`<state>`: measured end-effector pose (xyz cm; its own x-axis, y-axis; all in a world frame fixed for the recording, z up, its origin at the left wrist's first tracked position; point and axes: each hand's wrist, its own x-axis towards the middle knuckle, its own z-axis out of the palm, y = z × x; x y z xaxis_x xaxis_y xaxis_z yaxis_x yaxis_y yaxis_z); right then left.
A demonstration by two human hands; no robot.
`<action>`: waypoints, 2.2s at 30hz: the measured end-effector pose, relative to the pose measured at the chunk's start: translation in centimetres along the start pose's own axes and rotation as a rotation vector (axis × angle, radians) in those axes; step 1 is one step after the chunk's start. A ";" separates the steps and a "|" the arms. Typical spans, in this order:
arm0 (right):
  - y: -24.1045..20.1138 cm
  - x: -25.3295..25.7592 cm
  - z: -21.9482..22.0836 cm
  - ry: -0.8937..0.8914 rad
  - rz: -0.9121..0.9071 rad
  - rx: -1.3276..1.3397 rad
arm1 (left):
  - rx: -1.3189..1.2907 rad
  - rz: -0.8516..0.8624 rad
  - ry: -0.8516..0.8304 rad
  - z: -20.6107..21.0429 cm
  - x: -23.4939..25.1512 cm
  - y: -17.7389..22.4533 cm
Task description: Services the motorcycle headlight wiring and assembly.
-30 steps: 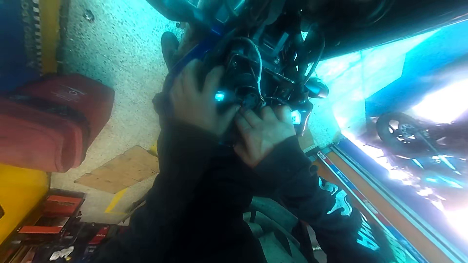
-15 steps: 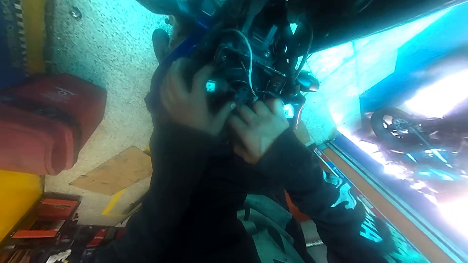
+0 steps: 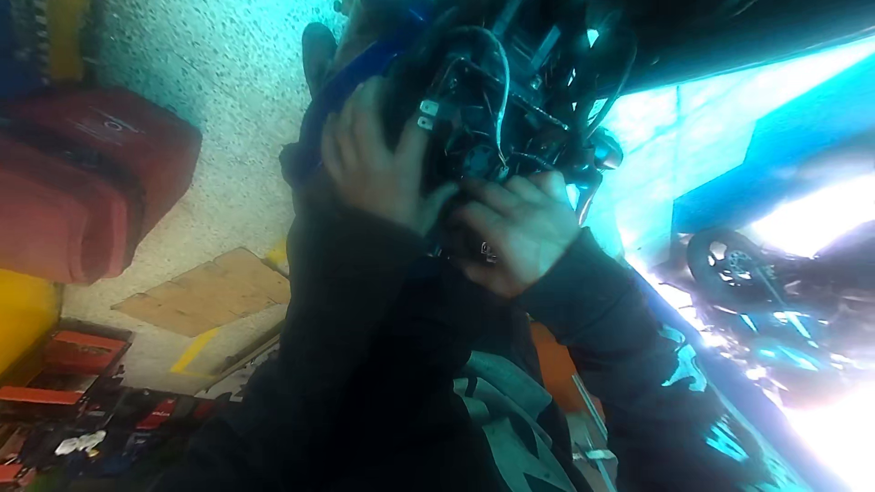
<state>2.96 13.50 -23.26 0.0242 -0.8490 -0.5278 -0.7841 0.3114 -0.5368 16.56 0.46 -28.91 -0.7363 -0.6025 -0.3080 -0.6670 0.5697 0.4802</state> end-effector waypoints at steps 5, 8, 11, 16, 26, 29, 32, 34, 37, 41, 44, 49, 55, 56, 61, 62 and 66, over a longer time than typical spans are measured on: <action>0.1 0.0 0.0 0.010 0.009 0.019 | -0.010 0.043 0.043 0.4 -0.2 -0.2; 0.3 -0.1 0.3 0.065 -0.021 0.026 | 0.033 0.048 0.043 0.2 -0.5 0.2; -0.3 0.2 0.6 0.115 -0.005 0.030 | 0.051 0.028 0.091 0.7 -0.6 0.7; -0.9 0.5 1.2 0.161 0.039 0.015 | 0.069 0.001 0.100 1.0 -0.6 0.5; 0.1 -0.2 2.7 0.503 -0.018 0.105 | 0.007 0.005 0.125 1.1 -0.8 0.6; -0.4 0.1 1.9 0.420 0.026 0.133 | 0.016 -0.004 0.100 1.0 -1.0 0.5; 0.2 0.1 1.6 0.382 0.026 0.182 | 0.002 0.009 0.113 0.9 -0.9 0.7; 0.6 -0.1 1.6 0.371 0.036 0.163 | -0.022 0.013 0.130 1.1 -0.8 0.8; 0.4 -0.2 1.4 0.334 0.080 0.105 | -0.026 0.001 0.123 1.2 -0.9 0.8; -0.2 -0.2 1.3 0.275 0.158 0.045 | -0.017 -0.004 0.134 1.2 -0.8 0.3; -0.4 -0.2 1.7 0.296 0.175 0.014 | -0.014 -0.003 0.152 1.0 -0.6 0.2; -0.3 0.1 2.0 0.320 0.191 -0.007 | 0.007 -0.038 0.140 0.6 0.0 0.5; -0.4 0.1 2.5 0.391 0.194 0.015 | 0.038 -0.054 0.096 0.7 0.1 0.9; -0.4 0.2 2.4 0.392 0.183 0.016 | 0.046 -0.047 0.124 1.0 0.0 0.9; -0.3 0.5 2.2 0.378 0.188 0.044 | 0.046 0.003 0.134 1.4 -0.7 0.9; -0.2 0.4 2.3 0.385 0.185 0.048 | 0.033 0.019 0.125 1.3 -0.9 0.8; -0.1 0.2 2.4 0.400 0.182 0.057 | 0.008 0.053 0.142 1.5 -1.3 0.7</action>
<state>4.54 14.30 -24.93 -0.3618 -0.8732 -0.3265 -0.7178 0.4845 -0.5001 16.90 2.43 -29.41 -0.7475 -0.6440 -0.1626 -0.6287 0.6069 0.4863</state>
